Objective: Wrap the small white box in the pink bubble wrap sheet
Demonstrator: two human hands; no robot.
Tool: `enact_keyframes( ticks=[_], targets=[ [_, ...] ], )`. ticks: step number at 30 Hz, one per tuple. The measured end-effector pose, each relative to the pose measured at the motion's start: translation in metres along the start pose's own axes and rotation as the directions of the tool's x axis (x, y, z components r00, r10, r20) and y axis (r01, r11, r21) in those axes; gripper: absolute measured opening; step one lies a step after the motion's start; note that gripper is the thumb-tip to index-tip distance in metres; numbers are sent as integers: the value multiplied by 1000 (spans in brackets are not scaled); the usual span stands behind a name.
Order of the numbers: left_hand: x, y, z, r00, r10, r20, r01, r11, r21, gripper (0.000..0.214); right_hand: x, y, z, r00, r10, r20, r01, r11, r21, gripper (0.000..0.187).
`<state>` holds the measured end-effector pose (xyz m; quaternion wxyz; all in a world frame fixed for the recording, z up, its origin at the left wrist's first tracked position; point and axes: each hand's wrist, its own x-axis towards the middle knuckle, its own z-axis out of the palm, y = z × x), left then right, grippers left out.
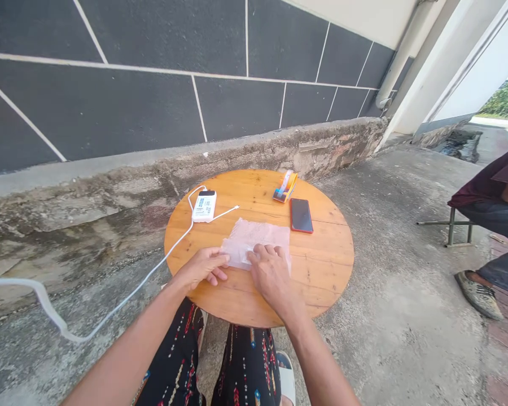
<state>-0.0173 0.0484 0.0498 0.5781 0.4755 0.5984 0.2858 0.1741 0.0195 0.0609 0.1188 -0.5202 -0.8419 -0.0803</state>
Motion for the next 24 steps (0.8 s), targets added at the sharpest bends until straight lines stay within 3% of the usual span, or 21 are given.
enact_keyframes(
  ticks=[5,16,21,24],
  targets=[
    [4,-4,11,998,4,-63,-6,999,-41,17,0,2,2,1000,-13,-16,13,1000,-1,25],
    [5,-7,23,987,32,-158,-48,994,-98,14,-2,4,5,999,-20,-41,20,1000,1,24],
    [16,-19,32,956,73,-284,-97,993,-73,16,-2,3,3,999,-30,-24,29,999,-32,25],
    [19,-21,38,937,86,-338,-120,989,-81,35,-1,3,2,999,-31,-20,31,999,-32,24]
  ],
)
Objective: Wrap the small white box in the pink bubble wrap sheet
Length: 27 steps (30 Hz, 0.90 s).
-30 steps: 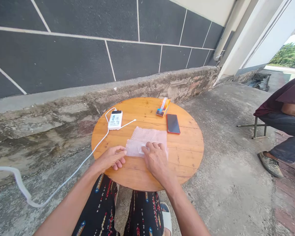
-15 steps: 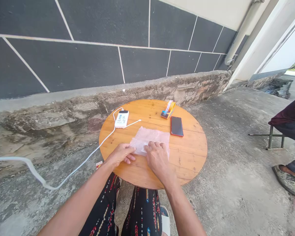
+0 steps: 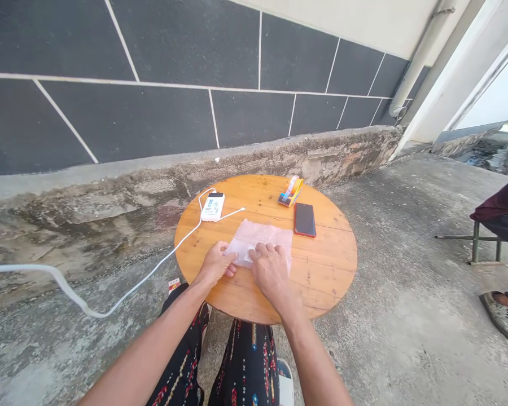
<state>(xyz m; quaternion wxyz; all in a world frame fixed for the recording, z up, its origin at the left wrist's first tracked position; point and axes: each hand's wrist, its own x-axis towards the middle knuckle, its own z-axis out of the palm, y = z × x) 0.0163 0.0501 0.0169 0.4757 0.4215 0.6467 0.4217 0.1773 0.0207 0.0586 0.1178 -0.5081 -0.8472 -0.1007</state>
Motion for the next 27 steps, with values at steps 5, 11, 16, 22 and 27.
enact_keyframes(
  ticks=[5,11,16,22,27],
  targets=[
    [-7,6,6,999,-17,-36,15,999,-38,60,1,0,-1,1000,2,9,-2,1000,0,24],
    [-11,11,7,1000,-7,21,8,1000,-16,18,1,0,-2,1000,-2,22,2,1000,3,25],
    [-11,11,15,1000,27,-8,-27,1000,-13,9,1,0,-2,1000,-9,9,9,1000,-10,23],
    [-13,9,22,998,62,-26,-63,998,-31,6,0,-1,-4,1000,-6,18,6,1000,-13,21],
    [-14,10,23,996,95,-1,-94,994,-58,7,1,0,-2,1000,-6,16,6,1000,0,21]
  ],
)
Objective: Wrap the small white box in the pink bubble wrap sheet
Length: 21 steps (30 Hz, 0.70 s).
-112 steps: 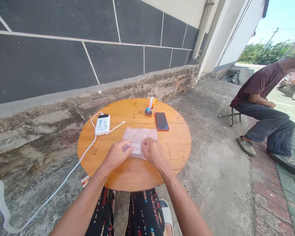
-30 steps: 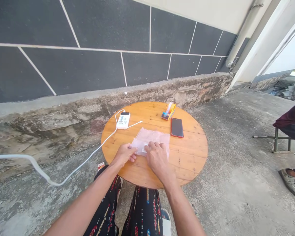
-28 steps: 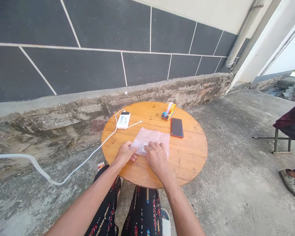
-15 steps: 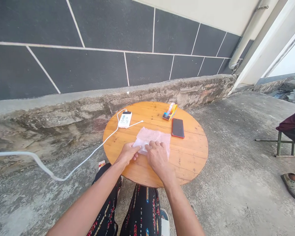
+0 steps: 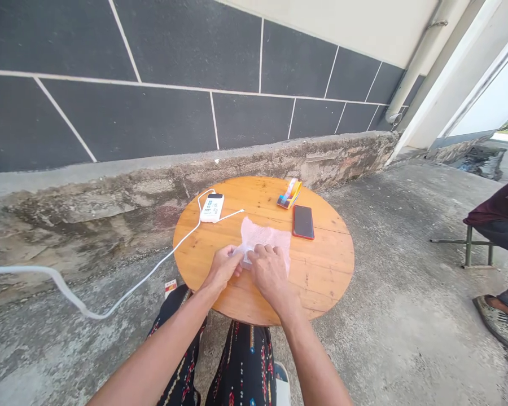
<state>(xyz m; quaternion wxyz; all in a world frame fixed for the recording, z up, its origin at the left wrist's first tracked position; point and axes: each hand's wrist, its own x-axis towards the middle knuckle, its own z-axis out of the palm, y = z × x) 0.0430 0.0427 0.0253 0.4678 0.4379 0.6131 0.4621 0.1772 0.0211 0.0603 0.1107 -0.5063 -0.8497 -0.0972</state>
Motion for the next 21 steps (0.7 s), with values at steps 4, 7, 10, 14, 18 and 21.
enact_keyframes(
  ticks=[4,7,10,14,18,21],
  targets=[
    [-2,0,-2,996,51,72,-51,999,-8,12,0,1,0,1000,5,-10,-5,1000,24,22],
    [-5,1,-9,982,108,157,-110,994,4,14,0,1,1,1000,11,2,-11,999,44,24],
    [-7,3,-17,959,164,231,-175,984,29,15,0,2,2,1000,17,18,-18,998,55,24],
    [-11,5,-20,938,262,229,-292,950,111,15,0,3,4,1000,19,22,-21,997,75,23],
    [-15,2,-15,907,395,147,-419,884,209,14,-1,4,4,998,57,9,-58,991,123,27],
    [-17,-6,-13,822,547,159,-564,744,357,17,-2,5,4,996,84,-5,-82,985,154,40]
  ],
)
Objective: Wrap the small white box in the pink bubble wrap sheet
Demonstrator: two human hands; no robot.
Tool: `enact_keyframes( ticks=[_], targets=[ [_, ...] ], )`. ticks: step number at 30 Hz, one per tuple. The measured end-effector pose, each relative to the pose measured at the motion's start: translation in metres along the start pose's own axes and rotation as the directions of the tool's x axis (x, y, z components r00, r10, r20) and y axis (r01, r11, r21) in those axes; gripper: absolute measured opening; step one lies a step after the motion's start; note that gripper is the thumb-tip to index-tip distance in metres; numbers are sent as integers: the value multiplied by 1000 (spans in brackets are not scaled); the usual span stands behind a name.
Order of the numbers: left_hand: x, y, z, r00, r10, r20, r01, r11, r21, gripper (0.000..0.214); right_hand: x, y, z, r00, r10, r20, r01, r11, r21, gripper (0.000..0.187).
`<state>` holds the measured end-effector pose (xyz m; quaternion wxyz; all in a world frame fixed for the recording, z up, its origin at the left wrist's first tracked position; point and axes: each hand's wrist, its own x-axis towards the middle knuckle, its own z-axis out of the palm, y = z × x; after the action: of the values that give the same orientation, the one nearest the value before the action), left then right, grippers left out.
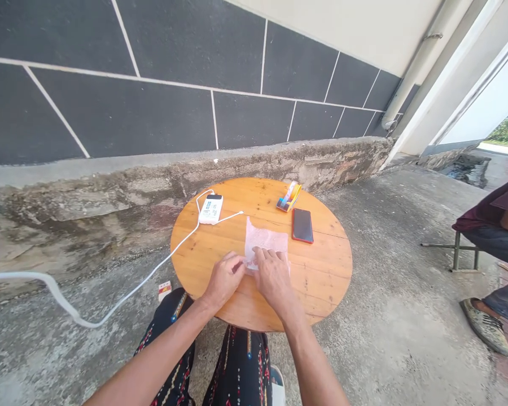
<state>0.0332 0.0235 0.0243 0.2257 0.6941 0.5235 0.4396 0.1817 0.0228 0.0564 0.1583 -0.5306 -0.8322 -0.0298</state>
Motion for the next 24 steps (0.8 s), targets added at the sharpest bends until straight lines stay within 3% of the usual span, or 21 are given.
enact_keyframes(
  ticks=[2,5,10,13,19,24],
  targets=[
    [-2,-3,2,996,92,1,-92,989,117,20,1,0,1,1000,-9,6,9,1000,10,42],
    [-3,-5,1,989,141,36,-145,967,209,21,4,1,1,1000,-17,15,17,1000,18,41],
    [-1,1,-9,952,211,221,-273,912,307,27,6,-1,-8,999,5,44,-6,1000,13,40],
    [2,-5,-11,934,250,256,-331,875,353,31,5,-3,-13,998,0,57,0,1000,-1,40],
    [14,-31,-3,855,474,210,-509,844,171,30,2,-5,-13,999,12,38,-10,998,-63,39],
    [12,-24,-5,832,530,162,-548,831,97,31,2,-6,-9,999,23,44,-22,999,-23,49]
  ],
)
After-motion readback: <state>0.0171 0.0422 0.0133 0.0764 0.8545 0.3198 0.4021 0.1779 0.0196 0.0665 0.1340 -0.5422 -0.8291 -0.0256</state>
